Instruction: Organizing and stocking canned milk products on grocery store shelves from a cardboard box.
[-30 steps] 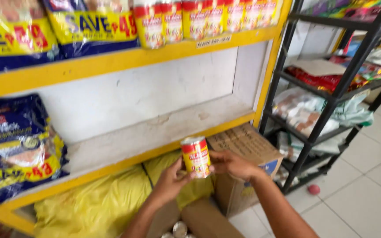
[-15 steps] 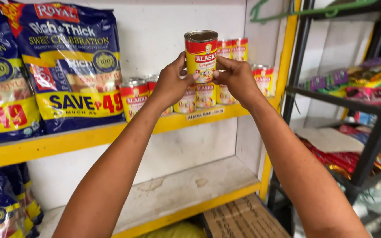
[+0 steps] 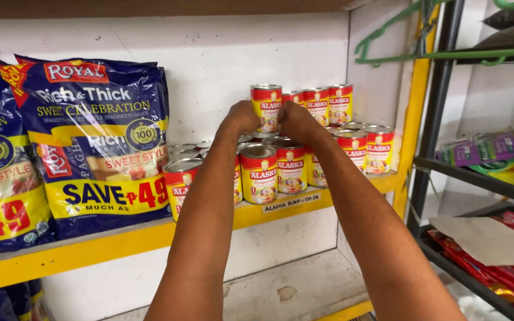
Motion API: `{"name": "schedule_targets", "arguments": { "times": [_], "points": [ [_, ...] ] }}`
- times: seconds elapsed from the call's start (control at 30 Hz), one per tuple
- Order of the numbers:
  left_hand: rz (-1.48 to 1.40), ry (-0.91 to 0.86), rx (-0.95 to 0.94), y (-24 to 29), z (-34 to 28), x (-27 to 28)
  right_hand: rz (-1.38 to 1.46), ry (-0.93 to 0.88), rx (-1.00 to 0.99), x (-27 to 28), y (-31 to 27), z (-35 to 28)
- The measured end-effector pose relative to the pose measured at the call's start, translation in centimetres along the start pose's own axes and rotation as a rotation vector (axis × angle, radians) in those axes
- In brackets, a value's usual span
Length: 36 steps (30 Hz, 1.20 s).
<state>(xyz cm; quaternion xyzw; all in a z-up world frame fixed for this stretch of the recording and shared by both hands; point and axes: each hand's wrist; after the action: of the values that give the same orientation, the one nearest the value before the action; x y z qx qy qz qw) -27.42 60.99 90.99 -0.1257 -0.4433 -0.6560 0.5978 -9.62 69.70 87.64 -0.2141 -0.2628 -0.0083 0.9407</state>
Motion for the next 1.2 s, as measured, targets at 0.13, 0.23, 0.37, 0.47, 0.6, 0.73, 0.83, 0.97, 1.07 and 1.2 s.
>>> {"name": "schedule_targets", "arguments": {
  "times": [0.13,0.23,0.37,0.47,0.6,0.73,0.83,0.97,1.07,1.2],
  "points": [
    [0.165,-0.131,0.033,-0.4,-0.3,-1.1,-0.031,-0.083,-0.116,-1.2,0.8,-0.4],
    [0.218,-0.177,0.046,-0.3,0.6,-1.3,-0.084,-0.151,-0.131,-1.1,1.6,0.6],
    [0.298,-0.207,0.077,-0.4,0.1,-1.7,-0.073,-0.221,-0.196,-1.7,1.3,0.4],
    [0.335,-0.111,0.127,0.3,-0.7,-1.9,-0.159,-0.192,-0.027,-3.2,3.8,1.8],
    [0.205,0.029,0.223,2.9,-3.7,-0.1,-0.817,-0.312,0.236,-3.8,4.0,2.1],
    [0.311,-0.130,0.273,1.3,-2.3,-0.8,-0.681,-0.346,0.131,-4.2,3.8,2.6],
    [0.377,-0.243,0.236,-0.6,-0.8,-1.5,-0.613,-0.276,0.071,-2.4,1.8,1.6],
    [0.145,-0.049,0.013,1.0,-5.7,2.2,-0.157,0.183,-0.131,3.0,-4.9,-3.7],
    [-0.092,0.235,-0.275,1.7,-12.8,5.2,-0.040,0.294,0.070,5.4,-8.6,-10.7],
    [-0.213,0.202,-0.388,2.7,-26.4,7.3,0.150,0.276,0.324,3.0,-7.9,-21.9]
  ]
}}
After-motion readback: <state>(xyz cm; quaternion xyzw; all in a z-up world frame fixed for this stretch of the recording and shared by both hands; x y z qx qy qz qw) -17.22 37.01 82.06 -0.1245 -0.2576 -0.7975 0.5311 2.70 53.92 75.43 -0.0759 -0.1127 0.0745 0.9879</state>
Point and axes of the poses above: each hand's wrist, its own z-axis towards the middle knuckle, its own x-axis out of the back of the hand, y = z × x, and after that the axes turned 1 degree about y, right-handed
